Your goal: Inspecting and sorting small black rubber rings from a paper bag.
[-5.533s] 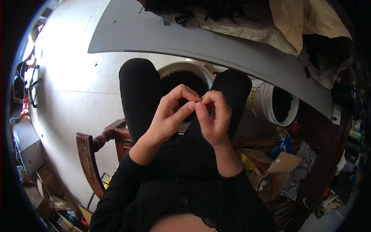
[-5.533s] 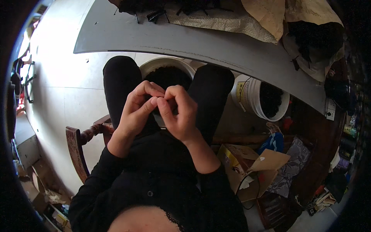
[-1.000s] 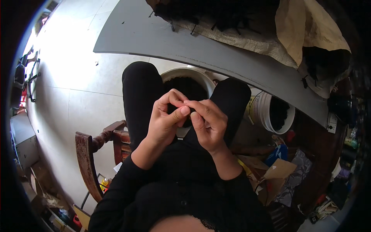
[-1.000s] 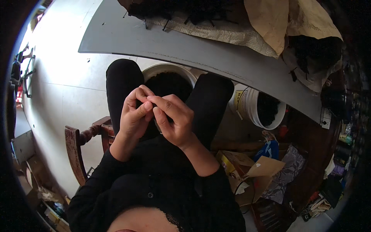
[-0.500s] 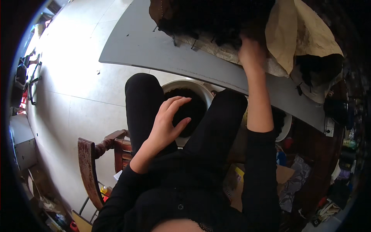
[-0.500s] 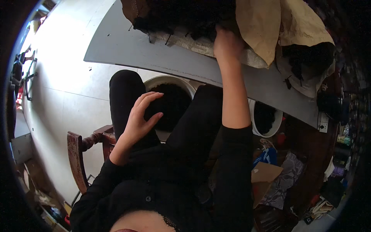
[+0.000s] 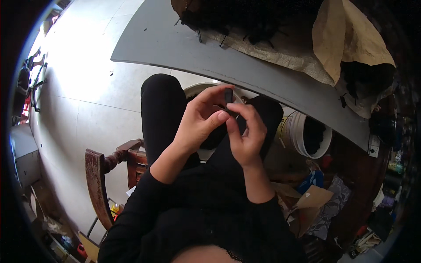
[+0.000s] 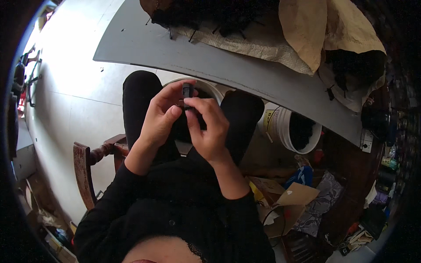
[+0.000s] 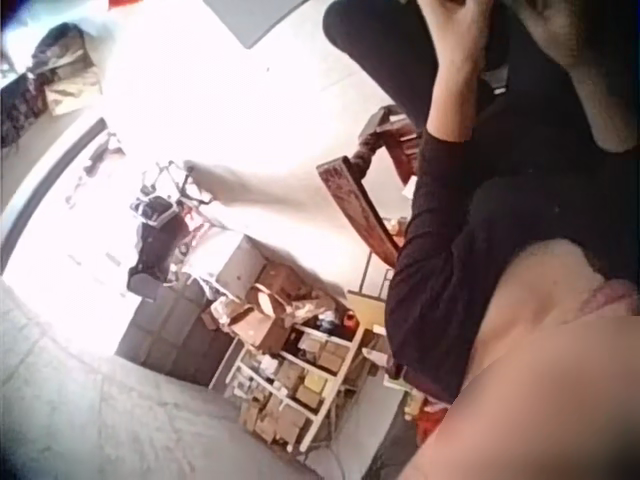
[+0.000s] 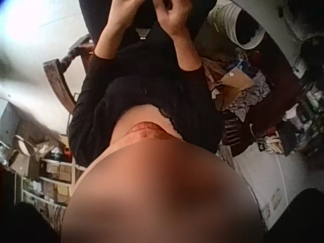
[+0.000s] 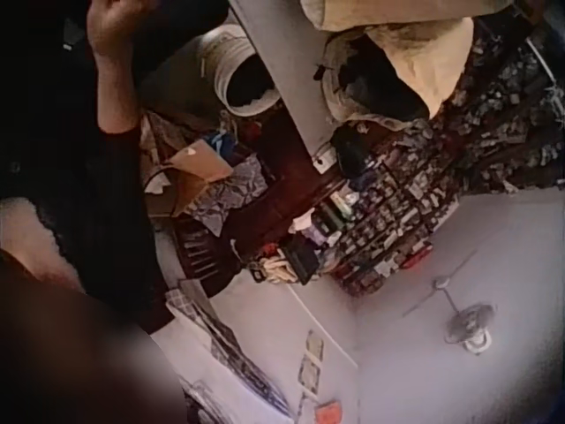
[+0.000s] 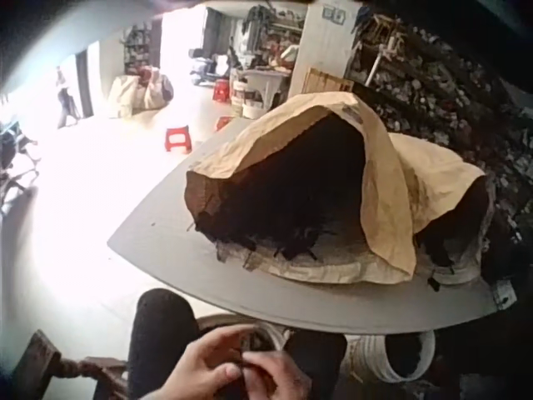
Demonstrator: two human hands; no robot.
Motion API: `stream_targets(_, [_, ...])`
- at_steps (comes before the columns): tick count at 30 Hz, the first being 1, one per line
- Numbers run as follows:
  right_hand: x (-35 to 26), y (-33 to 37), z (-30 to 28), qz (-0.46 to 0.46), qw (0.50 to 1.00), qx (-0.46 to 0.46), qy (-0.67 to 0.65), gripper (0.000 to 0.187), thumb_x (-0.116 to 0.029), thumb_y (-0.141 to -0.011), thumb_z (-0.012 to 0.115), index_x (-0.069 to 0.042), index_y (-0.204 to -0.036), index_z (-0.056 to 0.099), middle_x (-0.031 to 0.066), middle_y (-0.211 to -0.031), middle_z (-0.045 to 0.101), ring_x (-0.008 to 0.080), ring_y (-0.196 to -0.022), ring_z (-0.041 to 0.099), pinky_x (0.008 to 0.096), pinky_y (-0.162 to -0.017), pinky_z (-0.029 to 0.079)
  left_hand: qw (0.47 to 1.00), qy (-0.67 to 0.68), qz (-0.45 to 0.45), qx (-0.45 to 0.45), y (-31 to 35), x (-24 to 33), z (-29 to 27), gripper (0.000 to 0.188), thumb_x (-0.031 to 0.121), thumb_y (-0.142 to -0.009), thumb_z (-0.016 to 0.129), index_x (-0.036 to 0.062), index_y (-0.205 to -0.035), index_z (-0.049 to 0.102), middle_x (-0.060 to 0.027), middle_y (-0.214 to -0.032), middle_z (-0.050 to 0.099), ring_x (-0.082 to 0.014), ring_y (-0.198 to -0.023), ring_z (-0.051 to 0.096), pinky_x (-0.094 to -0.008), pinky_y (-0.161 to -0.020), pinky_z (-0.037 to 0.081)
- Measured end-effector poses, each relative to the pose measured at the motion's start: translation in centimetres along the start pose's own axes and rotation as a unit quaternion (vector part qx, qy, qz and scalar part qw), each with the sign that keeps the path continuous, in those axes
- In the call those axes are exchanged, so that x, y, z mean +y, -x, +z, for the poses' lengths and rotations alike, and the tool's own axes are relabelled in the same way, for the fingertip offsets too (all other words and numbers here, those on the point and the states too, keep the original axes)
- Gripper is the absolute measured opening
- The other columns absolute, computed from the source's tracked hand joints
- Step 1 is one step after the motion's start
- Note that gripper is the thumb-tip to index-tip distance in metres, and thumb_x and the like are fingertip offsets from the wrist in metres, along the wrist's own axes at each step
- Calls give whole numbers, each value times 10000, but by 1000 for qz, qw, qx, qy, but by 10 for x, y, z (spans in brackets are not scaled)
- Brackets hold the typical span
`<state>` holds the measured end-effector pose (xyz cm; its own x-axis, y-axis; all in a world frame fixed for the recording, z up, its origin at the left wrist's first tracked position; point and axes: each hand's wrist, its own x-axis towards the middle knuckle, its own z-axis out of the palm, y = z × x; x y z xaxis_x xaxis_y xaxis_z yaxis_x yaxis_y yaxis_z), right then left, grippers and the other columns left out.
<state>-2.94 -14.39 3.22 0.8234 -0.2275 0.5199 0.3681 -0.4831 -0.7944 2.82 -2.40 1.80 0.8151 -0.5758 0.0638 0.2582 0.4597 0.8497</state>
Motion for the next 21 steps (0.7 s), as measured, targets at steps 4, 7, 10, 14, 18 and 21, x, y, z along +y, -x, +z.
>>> stream_targets(4, [-1,12,3,-45,998,-23,39,213,12,-789,616,8,-1000,585,120,-918,624,211,-804,609,286,-706,480,999,37,1,2,11,4,6,589,224,-780,726,9,-1262,464,-40,-1034,580,-113,-947,554,-251,-846,445])
stream_targets(7, [-3,17,0,-33,999,-27,28,260,37,-775,598,5,-1032,591,116,-900,628,218,-758,611,295,-686,494,999,-19,-20,37,17,12,4,520,166,-808,682,-20,-1250,483,-72,-1076,572,-138,-947,568,-272,-864,445])
stream_targets(10, [-4,22,-14,76,995,45,-44,267,11,-805,549,0,-1067,599,93,-883,617,168,-698,597,264,-658,489,986,-163,-2,-15,19,19,-1,455,90,-842,627,-31,-1255,480,-79,-1038,583,-128,-906,573,-258,-833,454])
stream_targets(14, [-8,1,-22,14,995,-97,-27,203,-48,-823,548,13,-1011,596,99,-878,579,164,-785,549,247,-707,430,977,-214,-2,-10,26,25,13,363,-10,-844,568,-20,-1192,461,-115,-887,615,-130,-763,605,-246,-691,477])
stream_targets(18, [-16,6,-17,83,992,-73,-67,137,-69,-816,575,16,-923,580,104,-876,562,171,-754,539,256,-693,437,965,-263,15,14,30,28,17,227,-12,-849,551,-27,-1058,464,-126,-857,609,-146,-716,593,-249,-660,472])
stream_targets(21, [-16,11,-10,30,999,-40,-12,127,-49,-817,592,4,-929,571,120,-881,566,203,-723,585,274,-611,479,960,-275,46,12,30,18,8,154,14,-856,555,-16,-988,482,-109,-864,580,-142,-771,558,-249,-709,449])
